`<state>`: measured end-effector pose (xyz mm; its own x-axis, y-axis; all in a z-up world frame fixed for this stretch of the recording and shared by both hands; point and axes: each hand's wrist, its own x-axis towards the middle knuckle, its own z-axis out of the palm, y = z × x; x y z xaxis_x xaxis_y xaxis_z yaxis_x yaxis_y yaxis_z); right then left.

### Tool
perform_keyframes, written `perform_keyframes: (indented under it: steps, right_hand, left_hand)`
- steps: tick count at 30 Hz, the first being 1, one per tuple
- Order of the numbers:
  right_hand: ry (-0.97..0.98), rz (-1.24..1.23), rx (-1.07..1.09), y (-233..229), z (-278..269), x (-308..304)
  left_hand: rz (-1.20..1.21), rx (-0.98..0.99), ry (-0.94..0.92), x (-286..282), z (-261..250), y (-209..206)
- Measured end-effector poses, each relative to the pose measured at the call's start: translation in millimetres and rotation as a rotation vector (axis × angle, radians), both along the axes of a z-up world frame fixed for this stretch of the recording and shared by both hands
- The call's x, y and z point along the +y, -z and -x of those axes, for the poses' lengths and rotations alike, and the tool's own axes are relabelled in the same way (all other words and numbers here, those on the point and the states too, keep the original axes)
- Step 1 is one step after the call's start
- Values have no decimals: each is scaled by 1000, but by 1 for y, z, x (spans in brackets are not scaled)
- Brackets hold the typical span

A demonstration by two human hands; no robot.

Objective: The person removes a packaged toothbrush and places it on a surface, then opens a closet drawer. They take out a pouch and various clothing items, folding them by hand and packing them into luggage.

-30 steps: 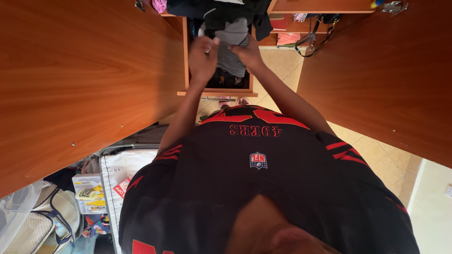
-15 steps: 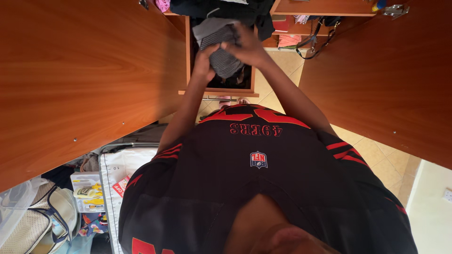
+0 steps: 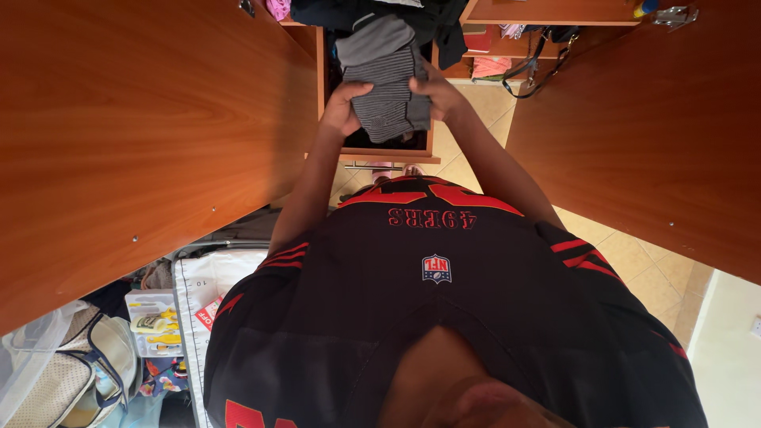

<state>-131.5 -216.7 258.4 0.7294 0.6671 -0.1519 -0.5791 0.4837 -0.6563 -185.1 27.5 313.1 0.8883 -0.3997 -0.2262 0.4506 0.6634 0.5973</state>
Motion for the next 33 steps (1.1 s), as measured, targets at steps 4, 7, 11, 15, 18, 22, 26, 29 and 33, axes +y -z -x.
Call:
perform_keyframes:
  steps: [4,7,11,15,18,22,26,29,33]
  right_hand:
    - [40,98,-12,-10,6,-2]
    - [115,103,-38,-22,11,-5]
    - [171,63,-61,-34,14,-8]
    - [161,-32,-46,-36,19,-11]
    - [101,-62,-22,-36,16,-11]
    - [50,52,-44,-37,8,-6]
    - [25,244,-69,-45,-2,6]
    - [16,254,-142,-54,-5,20]
    - [-13,342,-183,-54,-7,37]
  left_hand:
    - [-656,-155,-27,-12,-14,-22]
    - [-918,-297,-94,-16,-16,-25]
    - [-1337,-333,-356,-18,-20,12]
    - [-696,-6,-205,-19,-16,42]
    - [-387,64,-134,-21,-6,49]
    - [-368,-105,-146,-9,-3,50]
    - [-502,-209,-173,0,0,31]
    - [-422,-199,-243,-4,4,15]
    - [-392,-104,-337,1,17,3]
